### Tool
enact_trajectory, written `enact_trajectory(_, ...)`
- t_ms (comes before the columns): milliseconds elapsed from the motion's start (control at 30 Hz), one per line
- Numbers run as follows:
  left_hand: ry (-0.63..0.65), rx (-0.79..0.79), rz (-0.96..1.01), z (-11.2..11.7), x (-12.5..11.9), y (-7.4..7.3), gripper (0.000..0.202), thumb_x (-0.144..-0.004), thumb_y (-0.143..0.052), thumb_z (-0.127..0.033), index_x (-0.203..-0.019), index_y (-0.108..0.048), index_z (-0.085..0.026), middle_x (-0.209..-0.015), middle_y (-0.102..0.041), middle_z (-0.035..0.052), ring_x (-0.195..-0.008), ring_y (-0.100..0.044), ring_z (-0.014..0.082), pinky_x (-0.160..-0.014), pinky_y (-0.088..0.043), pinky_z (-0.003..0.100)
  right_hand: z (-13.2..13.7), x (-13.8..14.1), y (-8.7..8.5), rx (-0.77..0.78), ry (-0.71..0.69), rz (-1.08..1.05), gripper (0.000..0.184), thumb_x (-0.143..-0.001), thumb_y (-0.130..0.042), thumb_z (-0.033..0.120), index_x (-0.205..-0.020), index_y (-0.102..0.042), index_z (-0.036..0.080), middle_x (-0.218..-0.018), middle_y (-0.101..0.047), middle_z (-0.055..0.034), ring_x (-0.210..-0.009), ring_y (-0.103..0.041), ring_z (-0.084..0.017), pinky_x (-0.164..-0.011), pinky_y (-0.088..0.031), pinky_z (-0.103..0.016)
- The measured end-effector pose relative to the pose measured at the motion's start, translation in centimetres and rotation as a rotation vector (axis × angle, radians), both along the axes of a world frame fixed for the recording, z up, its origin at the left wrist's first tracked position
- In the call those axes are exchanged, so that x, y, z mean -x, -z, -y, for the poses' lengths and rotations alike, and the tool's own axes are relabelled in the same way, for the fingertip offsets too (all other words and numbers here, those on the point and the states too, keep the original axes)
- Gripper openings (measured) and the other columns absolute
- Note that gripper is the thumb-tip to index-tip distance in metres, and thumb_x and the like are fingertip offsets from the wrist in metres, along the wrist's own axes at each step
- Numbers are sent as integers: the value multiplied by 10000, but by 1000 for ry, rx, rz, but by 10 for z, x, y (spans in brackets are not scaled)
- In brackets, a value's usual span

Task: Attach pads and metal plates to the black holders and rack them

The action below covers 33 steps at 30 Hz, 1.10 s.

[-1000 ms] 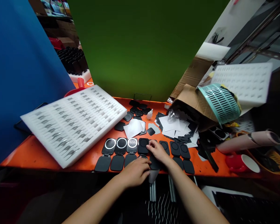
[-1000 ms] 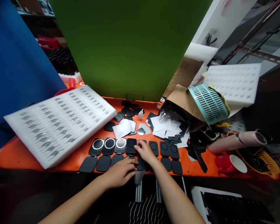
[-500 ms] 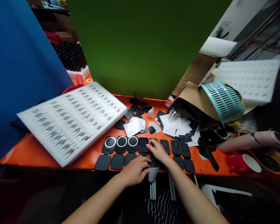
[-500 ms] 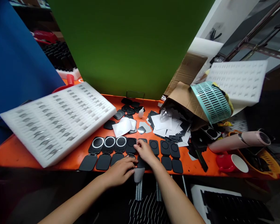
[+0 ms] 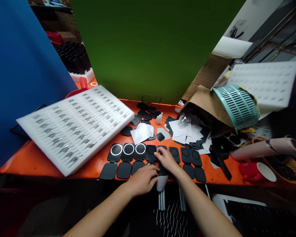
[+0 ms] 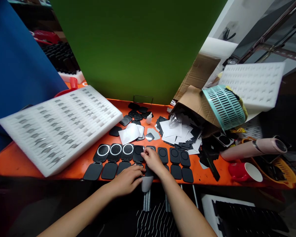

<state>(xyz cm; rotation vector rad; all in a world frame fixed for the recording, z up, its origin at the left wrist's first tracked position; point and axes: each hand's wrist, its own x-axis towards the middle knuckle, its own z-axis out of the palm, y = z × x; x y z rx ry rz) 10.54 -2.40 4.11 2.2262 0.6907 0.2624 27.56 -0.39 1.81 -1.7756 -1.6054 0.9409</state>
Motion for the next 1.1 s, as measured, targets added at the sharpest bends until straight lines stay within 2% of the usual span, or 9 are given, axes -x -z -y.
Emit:
enact_trajectory(533,-1,10,-15,-1,-2,-1,190,-818,-430,-225,-939,-576,-207,-1105,-555,16,-1033,-475,171,-935,-342,309,0,1,-3,10,-3,36,123,-756,-451,295,-688,-472,194,-612,-497,22,-565,-450,-116,-517,-332,-216)
enact_trajectory(900,-2,33,-19,-3,-2,-1,206,-819,-430,-241,-960,-578,-216,-1111,-556,22,-1047,-471,175,-944,-329,315,-3,2,-6,-5,-40,155,101,-757,-459,262,-688,-493,197,-630,-524,15,-589,-459,-119,-531,-312,-215)
enact_trajectory(1100,15,32,-27,-4,-2,0,212,-818,-430,-232,-968,-579,-213,-1123,-556,19,-1048,-478,171,-958,-317,314,-4,4,-10,5,-96,302,109,-793,-448,272,-728,-504,204,-667,-556,-8,-634,-485,-139,-559,-312,-232)
